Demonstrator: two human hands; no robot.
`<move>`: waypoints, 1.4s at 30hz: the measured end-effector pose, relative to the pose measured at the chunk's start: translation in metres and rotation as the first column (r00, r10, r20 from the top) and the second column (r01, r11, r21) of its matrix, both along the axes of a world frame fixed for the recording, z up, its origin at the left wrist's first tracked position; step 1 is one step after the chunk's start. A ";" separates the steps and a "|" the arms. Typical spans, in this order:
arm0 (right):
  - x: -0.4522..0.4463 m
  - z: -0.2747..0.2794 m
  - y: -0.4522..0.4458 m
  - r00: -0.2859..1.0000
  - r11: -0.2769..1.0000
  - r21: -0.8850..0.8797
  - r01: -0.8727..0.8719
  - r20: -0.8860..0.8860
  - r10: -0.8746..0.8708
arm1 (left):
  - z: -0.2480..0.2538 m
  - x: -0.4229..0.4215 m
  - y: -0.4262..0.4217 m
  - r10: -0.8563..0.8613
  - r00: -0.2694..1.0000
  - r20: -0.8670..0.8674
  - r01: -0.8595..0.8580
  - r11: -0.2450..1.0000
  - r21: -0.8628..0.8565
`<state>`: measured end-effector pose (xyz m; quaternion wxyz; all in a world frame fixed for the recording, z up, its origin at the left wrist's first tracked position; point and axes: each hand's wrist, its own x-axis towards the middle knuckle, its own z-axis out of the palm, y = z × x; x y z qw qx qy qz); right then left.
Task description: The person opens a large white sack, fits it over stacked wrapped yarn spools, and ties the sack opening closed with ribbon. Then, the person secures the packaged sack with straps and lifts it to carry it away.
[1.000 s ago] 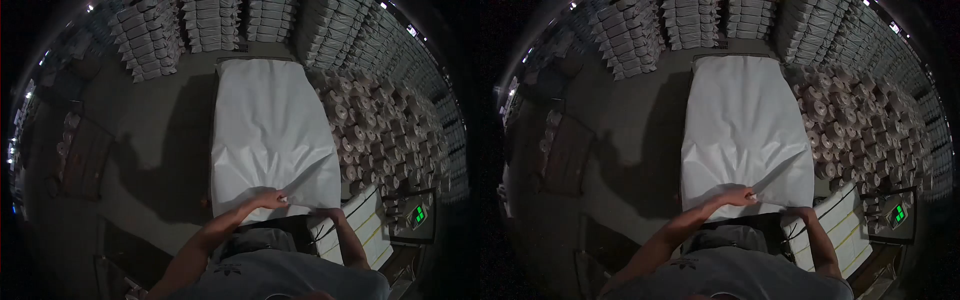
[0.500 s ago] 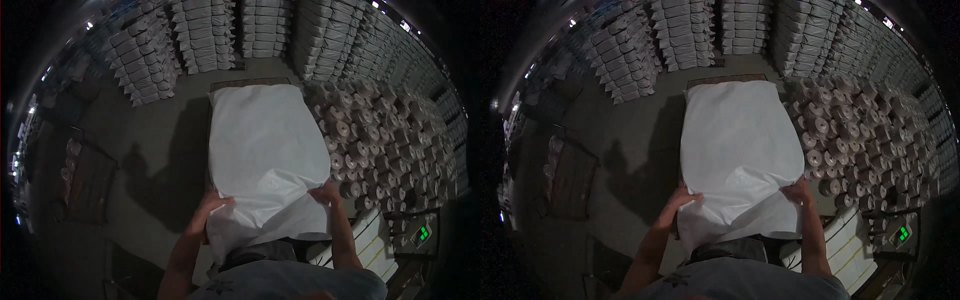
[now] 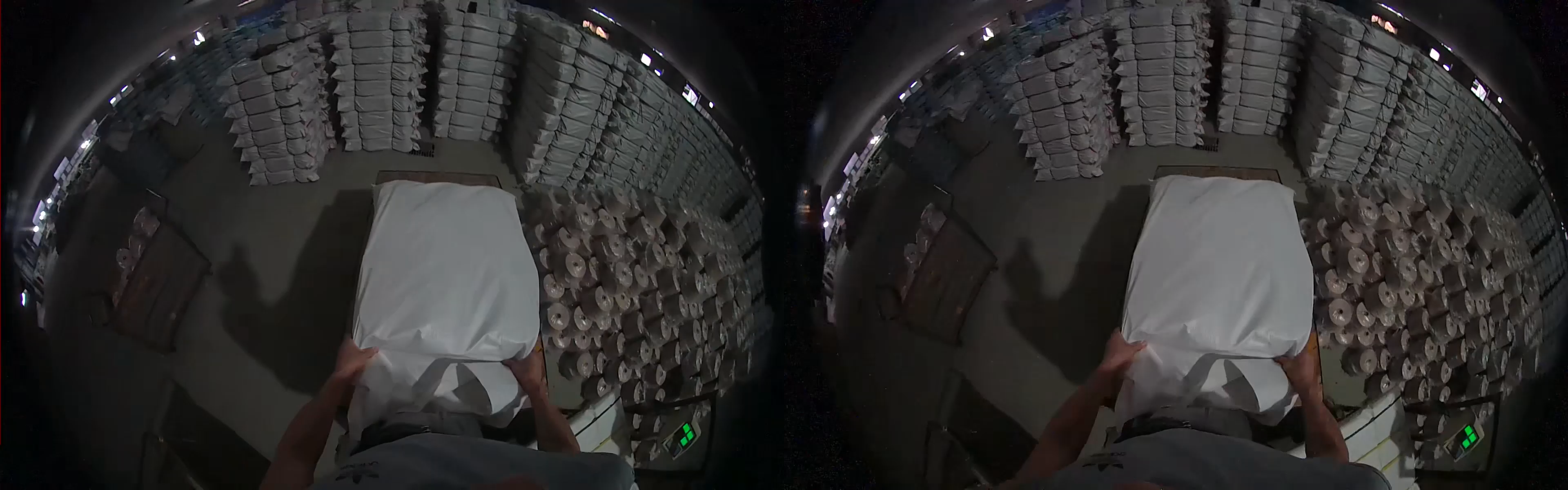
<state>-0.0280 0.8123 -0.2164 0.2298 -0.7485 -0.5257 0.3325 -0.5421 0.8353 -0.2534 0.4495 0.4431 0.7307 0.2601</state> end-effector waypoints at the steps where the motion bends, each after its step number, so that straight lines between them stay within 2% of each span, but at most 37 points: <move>1: -0.008 -0.004 -0.008 1.000 1.000 0.018 -0.015 -0.002 0.015 | 0.014 0.001 -0.011 0.075 0.986 -0.151 -0.048 0.984 0.173; 3: -0.022 -0.011 -0.035 0.973 0.961 -0.154 0.231 0.014 -0.231 | 0.046 -0.011 -0.025 0.049 0.980 -0.192 -0.023 0.991 0.134; 4: -0.034 0.001 -0.050 0.974 0.962 -0.151 0.227 0.017 -0.227 | 0.057 -0.016 -0.032 0.005 0.974 -0.228 0.015 0.996 0.085; 5: -0.050 0.019 -0.073 0.985 0.982 0.090 0.165 -0.069 -0.159 | 0.060 -0.025 -0.044 0.005 0.975 -0.223 0.014 0.996 0.085; 6: -0.060 0.035 -0.093 0.988 0.937 0.329 0.115 -0.134 -0.075 | 0.061 -0.036 -0.055 -0.074 0.966 -0.247 0.091 0.994 0.056; 7: -0.063 0.045 -0.109 0.988 0.937 0.327 0.122 -0.129 -0.083 | 0.064 -0.043 -0.065 -0.157 0.950 -0.269 0.170 0.985 0.026; 8: -0.067 0.055 -0.126 0.994 0.978 0.175 0.110 -0.013 -0.109 | 0.070 -0.045 -0.077 -0.169 0.949 -0.265 0.182 0.983 0.022; 10: -0.070 0.049 -0.150 0.987 0.992 0.007 0.122 0.105 -0.122 | 0.079 -0.053 -0.104 -0.160 0.943 -0.293 0.162 0.987 -0.017; 11: -0.063 0.029 -0.163 0.993 0.994 0.009 0.106 0.055 -0.106 | 0.065 -0.058 -0.117 -0.172 0.941 -0.291 0.171 0.985 -0.030; 12: -0.050 0.002 -0.177 0.996 0.996 0.015 0.091 0.004 -0.091 | 0.042 -0.062 -0.130 -0.110 0.930 -0.352 0.124 0.992 0.018; 13: -0.013 -0.039 -0.196 0.997 0.997 0.055 -0.049 -0.054 0.052 | 0.029 -0.068 -0.139 -0.042 0.913 -0.407 0.079 0.994 0.074; 14: -0.003 -0.027 -0.205 0.998 0.998 0.026 -0.054 -0.033 0.055 | 0.042 -0.076 -0.147 -0.052 0.913 -0.404 0.085 0.994 0.065; 15: 0.005 -0.013 -0.213 0.998 0.998 -0.004 -0.058 -0.012 0.058 | 0.072 -0.088 -0.152 -0.120 0.988 0.099 0.118 0.993 0.031; 16: 0.011 0.005 -0.221 0.998 0.997 -0.034 -0.062 0.010 0.063 | 0.085 -0.099 -0.161 -0.135 0.803 0.580 0.157 0.987 0.012; 17: -0.018 0.059 -0.219 0.992 0.970 -0.210 0.126 0.047 -0.119 | 0.068 -0.115 -0.164 -0.133 0.800 0.585 0.167 0.986 -0.003; 18: -0.011 0.052 -0.227 0.981 0.960 -0.263 0.099 -0.136 -0.139 | 0.041 -0.131 -0.155 -0.125 0.903 0.412 0.171 0.982 -0.075; 19: -0.016 0.043 -0.237 0.979 0.956 -0.271 0.115 -0.130 -0.155 | 0.024 -0.139 -0.154 -0.125 0.967 0.223 0.160 0.977 -0.144; 20: -0.020 0.034 -0.249 0.949 0.926 -0.308 0.218 -0.153 -0.275 | 0.031 -0.137 -0.170 -0.134 0.963 0.233 0.174 0.972 -0.157; 21: -0.022 0.027 -0.256 0.905 0.887 -0.336 0.315 -0.174 -0.388 | 0.041 -0.134 -0.187 -0.127 0.916 0.381 0.181 0.978 -0.107; 22: -0.023 0.019 -0.266 0.925 0.913 -0.271 0.306 -0.141 -0.352 | 0.047 -0.131 -0.196 -0.125 0.846 0.518 0.179 0.982 -0.055; 23: -0.012 -0.001 -0.277 0.921 0.907 -0.274 0.319 -0.136 -0.365 | 0.038 -0.134 -0.209 -0.135 0.843 0.521 0.193 0.979 -0.059; 25: 0.028 -0.059 -0.312 0.934 0.929 -0.093 0.358 0.043 -0.355 | 0.020 -0.150 -0.235 -0.041 0.810 0.585 0.140 0.982 -0.125; 26: 0.005 -0.009 -0.312 0.915 0.943 -0.084 0.322 -0.230 -0.332 | 0.031 -0.156 -0.237 -0.055 0.812 0.582 0.164 0.977 -0.136; 28: -0.007 0.024 -0.316 0.915 0.946 -0.076 0.314 -0.243 -0.323 | 0.068 -0.165 -0.237 -0.106 0.892 0.439 0.142 0.989 -0.050; 29: 0.005 0.017 -0.322 0.893 0.948 -0.108 0.299 -0.318 -0.318 | 0.068 -0.169 -0.234 -0.114 0.891 0.439 0.154 0.986 -0.057; 31: 0.024 0.030 -0.324 0.833 0.919 -0.146 0.367 -0.388 -0.394 | 0.077 -0.167 -0.231 -0.102 0.905 0.413 0.206 0.955 -0.216; 33: 0.020 0.070 -0.295 0.767 0.939 0.075 0.336 -0.600 -0.227 | 0.115 -0.157 -0.210 -0.014 0.891 0.454 0.090 0.985 -0.146; 34: 0.026 0.066 -0.280 0.720 0.904 0.134 0.406 -0.656 -0.226 | 0.082 -0.170 -0.188 0.038 0.756 0.654 0.002 0.998 -0.060; 35: 0.028 0.058 -0.262 0.481 0.861 0.091 0.501 -0.856 -0.190 | 0.048 -0.179 -0.169 0.068 0.573 0.817 -0.106 0.994 -0.009; 36: 0.029 0.052 -0.237 0.491 0.841 0.154 0.519 -0.859 -0.146 | 0.052 -0.163 -0.151 0.202 0.397 0.895 -0.262 0.960 -0.101; 37: 0.027 0.050 -0.216 0.646 0.834 0.279 0.476 -0.754 -0.117 | 0.056 -0.145 -0.132 0.308 0.194 0.931 -0.397 0.893 -0.213; 38: 0.028 0.047 -0.196 0.787 0.826 0.393 0.405 -0.609 -0.097 | 0.034 -0.147 -0.112 0.303 0.121 0.945 -0.424 0.877 -0.227; 39: 0.028 0.045 -0.184 0.733 0.819 0.410 0.400 -0.680 -0.017 | 0.013 -0.149 -0.094 0.287 0.044 0.957 -0.454 0.859 -0.236; 40: 0.035 0.041 -0.171 0.285 0.843 0.293 0.452 -0.942 0.175 | 0.026 -0.135 -0.092 0.292 0.045 0.955 -0.446 0.861 -0.243; 41: 0.043 0.045 -0.163 0.288 0.842 0.294 0.453 -0.942 0.174 | 0.051 -0.117 -0.093 0.253 0.141 0.957 -0.411 0.894 -0.177; 42: 0.050 0.051 -0.156 0.545 0.894 0.222 0.389 -0.838 -0.029 | 0.066 -0.107 -0.090 0.209 0.234 0.949 -0.372 0.922 -0.111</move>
